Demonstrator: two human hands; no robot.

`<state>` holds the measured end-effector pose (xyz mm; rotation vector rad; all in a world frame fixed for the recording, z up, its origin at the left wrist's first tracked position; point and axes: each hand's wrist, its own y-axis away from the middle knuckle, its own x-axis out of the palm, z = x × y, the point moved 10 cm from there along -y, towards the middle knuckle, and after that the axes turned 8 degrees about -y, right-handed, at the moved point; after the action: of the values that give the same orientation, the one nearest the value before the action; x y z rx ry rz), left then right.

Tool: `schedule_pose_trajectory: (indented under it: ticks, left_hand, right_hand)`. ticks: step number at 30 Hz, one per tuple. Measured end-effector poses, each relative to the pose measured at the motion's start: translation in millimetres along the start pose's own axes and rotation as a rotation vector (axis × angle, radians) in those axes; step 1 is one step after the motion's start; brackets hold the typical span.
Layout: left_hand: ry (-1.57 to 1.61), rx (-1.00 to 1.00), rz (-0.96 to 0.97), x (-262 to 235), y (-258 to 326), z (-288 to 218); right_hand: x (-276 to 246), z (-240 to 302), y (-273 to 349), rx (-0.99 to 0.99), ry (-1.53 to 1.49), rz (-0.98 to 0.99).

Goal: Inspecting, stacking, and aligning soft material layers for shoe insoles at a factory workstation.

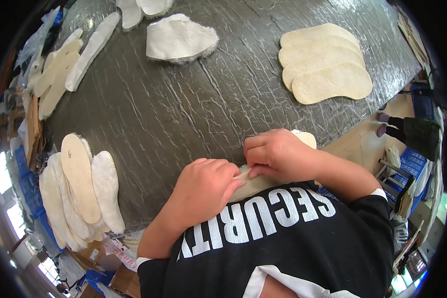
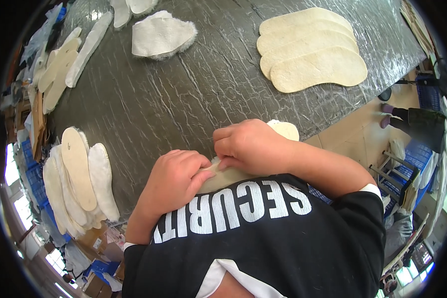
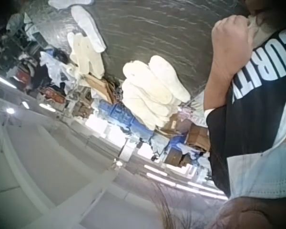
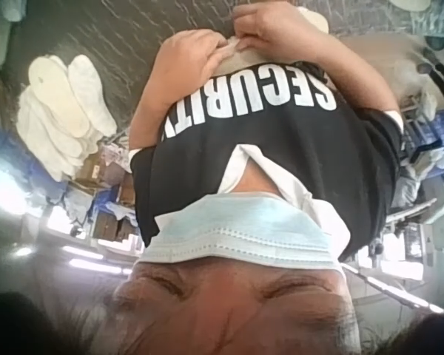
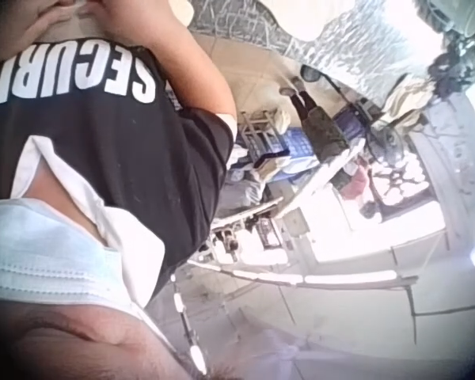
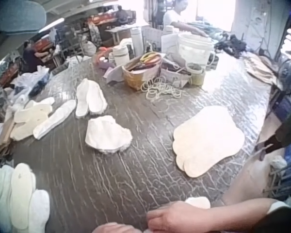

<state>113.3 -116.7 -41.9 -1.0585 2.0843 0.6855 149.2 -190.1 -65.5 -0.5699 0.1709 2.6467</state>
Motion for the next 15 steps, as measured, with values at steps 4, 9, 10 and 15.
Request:
schedule_pose_trajectory:
  ticks: [4,9,10,15]
  left_hand:
    - [0.128,-0.184,0.072,10.8,-9.4,26.1]
    - [0.756,-0.517,0.334,54.3,-6.1,76.4]
    - [0.752,-0.513,0.327,53.3,-4.5,81.1]
    - [0.458,-0.141,-0.329,-59.3,5.2,71.4]
  right_hand:
    - [-1.6,-2.9,-5.5,0.011,0.064,0.02]
    - [1.2,-39.4,-21.3,0.361,-0.085,0.223]
    - [6.5,-45.5,-20.2,0.475,-0.244,0.298]
    - [32.0,-92.2,6.9,0.979,-0.999,0.095]
